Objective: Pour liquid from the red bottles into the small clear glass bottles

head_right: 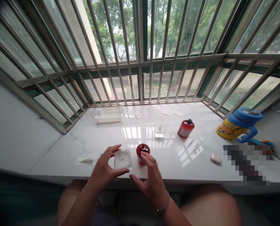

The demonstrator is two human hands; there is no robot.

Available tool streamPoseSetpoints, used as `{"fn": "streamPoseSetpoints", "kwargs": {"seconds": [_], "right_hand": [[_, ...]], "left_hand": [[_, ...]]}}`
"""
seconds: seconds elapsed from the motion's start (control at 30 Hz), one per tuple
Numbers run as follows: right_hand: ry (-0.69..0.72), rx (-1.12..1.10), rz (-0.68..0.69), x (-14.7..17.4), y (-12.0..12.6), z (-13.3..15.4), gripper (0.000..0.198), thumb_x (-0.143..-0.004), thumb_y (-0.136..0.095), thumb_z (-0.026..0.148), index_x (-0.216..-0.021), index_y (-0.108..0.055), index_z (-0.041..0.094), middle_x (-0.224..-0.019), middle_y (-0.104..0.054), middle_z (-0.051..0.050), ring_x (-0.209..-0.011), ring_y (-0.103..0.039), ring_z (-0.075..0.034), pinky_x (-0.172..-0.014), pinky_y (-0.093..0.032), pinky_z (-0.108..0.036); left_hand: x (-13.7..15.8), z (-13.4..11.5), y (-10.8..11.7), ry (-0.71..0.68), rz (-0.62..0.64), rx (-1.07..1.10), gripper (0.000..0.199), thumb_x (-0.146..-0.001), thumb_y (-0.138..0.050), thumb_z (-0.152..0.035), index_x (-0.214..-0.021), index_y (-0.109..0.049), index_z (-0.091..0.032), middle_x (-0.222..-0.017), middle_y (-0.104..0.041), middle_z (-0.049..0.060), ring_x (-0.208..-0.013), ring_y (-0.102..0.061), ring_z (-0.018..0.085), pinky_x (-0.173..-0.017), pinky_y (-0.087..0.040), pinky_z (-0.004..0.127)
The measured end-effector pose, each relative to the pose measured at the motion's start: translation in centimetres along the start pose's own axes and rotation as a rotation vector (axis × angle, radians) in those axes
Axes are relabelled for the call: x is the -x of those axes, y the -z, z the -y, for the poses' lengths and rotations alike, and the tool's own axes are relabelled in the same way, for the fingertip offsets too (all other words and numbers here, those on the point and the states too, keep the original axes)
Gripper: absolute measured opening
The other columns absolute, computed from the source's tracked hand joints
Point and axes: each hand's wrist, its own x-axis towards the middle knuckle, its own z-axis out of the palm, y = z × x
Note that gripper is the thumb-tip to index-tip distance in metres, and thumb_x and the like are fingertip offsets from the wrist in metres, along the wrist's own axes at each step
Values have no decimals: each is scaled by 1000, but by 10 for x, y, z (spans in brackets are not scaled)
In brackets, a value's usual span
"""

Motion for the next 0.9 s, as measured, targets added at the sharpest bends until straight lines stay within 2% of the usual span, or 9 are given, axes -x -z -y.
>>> {"fn": "streamPoseSetpoints", "kwargs": {"seconds": [0.1, 0.23, 0.33, 0.43, 0.53, 0.63, 0.7, 0.8, 0.9], "right_hand": [[-41, -27, 61, 6, -4, 13, 94, -88, -87, 34, -166, -34, 34, -158, -55, -14, -146, -56, -39, -116, -55, -61], [-82, -31, -2, 9, -4, 19, 96, -87, -86, 35, -166, -32, 34, -158, -54, -14, -145, -57, -40, -115, -56, -61], [-125, -20, -55, 9, 1, 21, 96, -84, -86, 35, -164, -33, 34, -156, -56, -15, -140, -61, -41, -112, -58, -59], [-228, -59, -76, 12, 5, 20, 94, -82, -87, 38, -161, -37, 32, -153, -59, -15, -132, -67, -41, -105, -62, -56], [-326, -147, -98, 19, 7, 16, 90, -81, -88, 40, -158, -42, 30, -152, -61, -16, -127, -71, -38, -99, -66, -51], [-422, -221, -133, 27, 10, 9, 96, -77, -93, 42, -158, -42, 29, -153, -60, -18, -126, -71, -37, -94, -68, -49], [-477, -210, -164, 30, 15, 5, 99, -74, -95, 43, -157, -43, 29, -154, -58, -18, -130, -69, -38, -99, -66, -52], [-546, -158, -207, 31, 24, 0, 96, -74, -94, 42, -155, -45, 29, -156, -56, -17, -137, -63, -39, -109, -60, -57], [-605, -167, -256, 28, 31, -1, 95, -74, -94, 42, -155, -46, 29, -154, -58, -16, -136, -65, -38, -108, -60, -55]], "left_hand": [[6, -25, -11, -25, 5, 23, 90, -65, -103, -35, -144, -58, -35, -135, -69, 6, -121, -72, 33, -101, -64, 49], [12, -52, -30, -45, -31, 46, 83, -64, -102, -30, -136, -61, -34, -131, -68, 6, -120, -70, 34, -100, -63, 50], [12, -64, -43, -34, -48, 73, 81, -64, -102, -28, -133, -61, -35, -128, -68, 5, -118, -69, 34, -100, -63, 51], [12, -68, -53, -19, -22, 110, 80, -64, -102, -31, -133, -61, -35, -129, -68, 6, -119, -69, 35, -100, -63, 52], [12, -66, -59, -24, 40, 151, 80, -65, -102, -38, -134, -60, -35, -131, -68, 7, -122, -69, 36, -103, -63, 54], [9, -57, -59, -52, 128, 224, 89, -67, -101, -47, -142, -57, -32, -141, -65, 11, -130, -66, 39, -110, -60, 57], [4, -46, -56, -82, 163, 264, 84, -78, -93, -51, -149, -53, -29, -152, -60, 14, -141, -60, 41, -120, -53, 59], [-14, -27, -52, -102, 152, 258, 61, -100, -69, -42, -156, -49, -27, -164, -52, 14, -155, -48, 38, -130, -42, 60], [-36, -10, -52, -117, 218, 214, 63, -102, -62, -28, -162, -43, -29, -173, -43, 11, -162, -39, 35, -133, -36, 59]]}}
